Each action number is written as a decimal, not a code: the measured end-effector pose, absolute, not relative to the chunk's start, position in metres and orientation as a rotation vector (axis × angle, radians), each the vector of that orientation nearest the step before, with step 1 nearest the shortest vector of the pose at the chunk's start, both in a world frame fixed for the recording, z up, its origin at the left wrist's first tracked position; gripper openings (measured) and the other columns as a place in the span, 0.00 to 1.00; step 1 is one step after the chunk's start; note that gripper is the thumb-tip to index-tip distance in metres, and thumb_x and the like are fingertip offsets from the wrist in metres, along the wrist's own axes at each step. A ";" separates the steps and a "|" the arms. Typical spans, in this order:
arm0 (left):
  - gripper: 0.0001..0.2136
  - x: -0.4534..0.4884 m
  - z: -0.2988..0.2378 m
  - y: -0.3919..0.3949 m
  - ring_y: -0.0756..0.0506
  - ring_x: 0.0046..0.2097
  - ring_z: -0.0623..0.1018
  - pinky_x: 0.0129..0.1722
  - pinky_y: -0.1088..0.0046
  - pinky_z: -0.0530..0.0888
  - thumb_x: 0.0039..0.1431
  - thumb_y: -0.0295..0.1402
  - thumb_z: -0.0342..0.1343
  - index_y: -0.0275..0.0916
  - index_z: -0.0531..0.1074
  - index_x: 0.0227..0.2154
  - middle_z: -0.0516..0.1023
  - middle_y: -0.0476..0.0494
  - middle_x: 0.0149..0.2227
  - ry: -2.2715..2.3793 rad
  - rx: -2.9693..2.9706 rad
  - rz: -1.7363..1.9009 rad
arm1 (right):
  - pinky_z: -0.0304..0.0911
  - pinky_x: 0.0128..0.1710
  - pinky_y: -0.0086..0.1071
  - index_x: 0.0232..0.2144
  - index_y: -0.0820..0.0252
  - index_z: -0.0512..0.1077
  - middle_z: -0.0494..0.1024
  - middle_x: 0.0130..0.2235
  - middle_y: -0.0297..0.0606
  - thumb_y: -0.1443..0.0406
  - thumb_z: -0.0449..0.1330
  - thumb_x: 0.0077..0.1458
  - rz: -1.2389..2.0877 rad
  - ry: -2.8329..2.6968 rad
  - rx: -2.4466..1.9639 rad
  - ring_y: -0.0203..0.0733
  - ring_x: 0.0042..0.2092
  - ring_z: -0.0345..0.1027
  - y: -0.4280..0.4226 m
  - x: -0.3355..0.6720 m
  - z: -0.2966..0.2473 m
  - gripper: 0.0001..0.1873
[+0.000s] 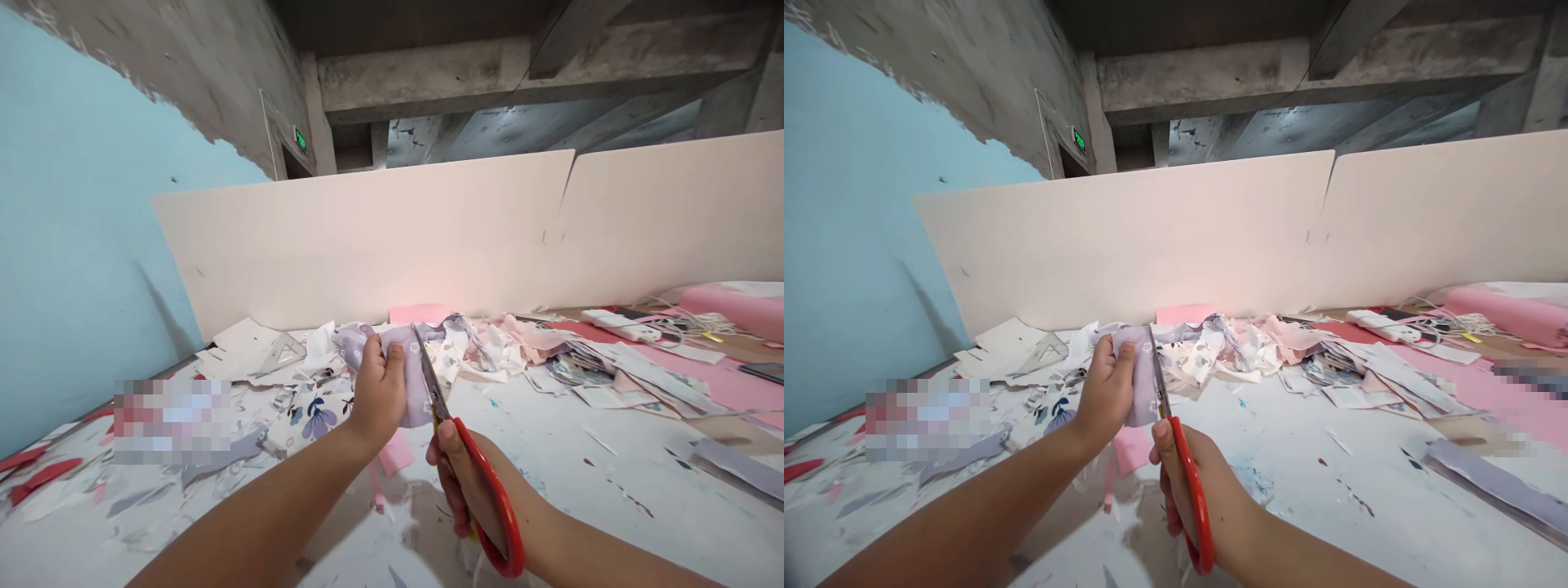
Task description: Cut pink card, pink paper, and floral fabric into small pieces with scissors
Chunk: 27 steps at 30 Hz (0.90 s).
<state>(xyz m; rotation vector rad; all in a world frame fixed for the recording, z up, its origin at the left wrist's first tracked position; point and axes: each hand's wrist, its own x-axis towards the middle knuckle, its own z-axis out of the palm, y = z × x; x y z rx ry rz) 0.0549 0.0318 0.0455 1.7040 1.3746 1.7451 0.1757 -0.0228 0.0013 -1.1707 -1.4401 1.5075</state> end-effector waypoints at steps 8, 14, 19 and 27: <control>0.10 0.057 0.046 0.030 0.51 0.28 0.68 0.30 0.75 0.63 0.56 0.41 0.42 0.40 0.60 0.30 0.66 0.53 0.25 1.344 1.708 1.753 | 0.59 0.31 0.31 0.29 0.60 0.64 0.65 0.26 0.34 0.45 0.41 0.51 1.343 -1.642 -1.032 0.34 0.28 0.58 -0.023 0.185 -0.006 0.26; 0.09 0.058 0.046 0.028 0.52 0.28 0.66 0.30 0.77 0.63 0.57 0.40 0.42 0.41 0.58 0.29 0.64 0.54 0.24 1.320 1.736 1.716 | 0.58 0.27 0.29 0.26 0.60 0.63 0.62 0.25 0.33 0.43 0.43 0.48 1.324 -1.552 -1.038 0.33 0.26 0.56 -0.023 0.185 -0.004 0.26; 0.10 0.059 0.044 0.027 0.52 0.27 0.66 0.29 0.77 0.63 0.57 0.41 0.41 0.40 0.58 0.29 0.63 0.54 0.24 1.284 1.741 1.694 | 0.59 0.28 0.29 0.23 0.60 0.60 0.61 0.24 0.32 0.43 0.43 0.48 1.336 -1.525 -1.070 0.33 0.26 0.55 -0.021 0.186 -0.003 0.26; 0.12 0.061 0.041 0.027 0.52 0.26 0.66 0.28 0.76 0.64 0.56 0.44 0.42 0.40 0.59 0.30 0.64 0.53 0.24 1.235 1.735 1.656 | 0.60 0.31 0.30 0.21 0.59 0.55 0.54 0.22 0.27 0.44 0.41 0.51 1.378 -1.507 -0.983 0.30 0.23 0.49 -0.018 0.185 0.000 0.24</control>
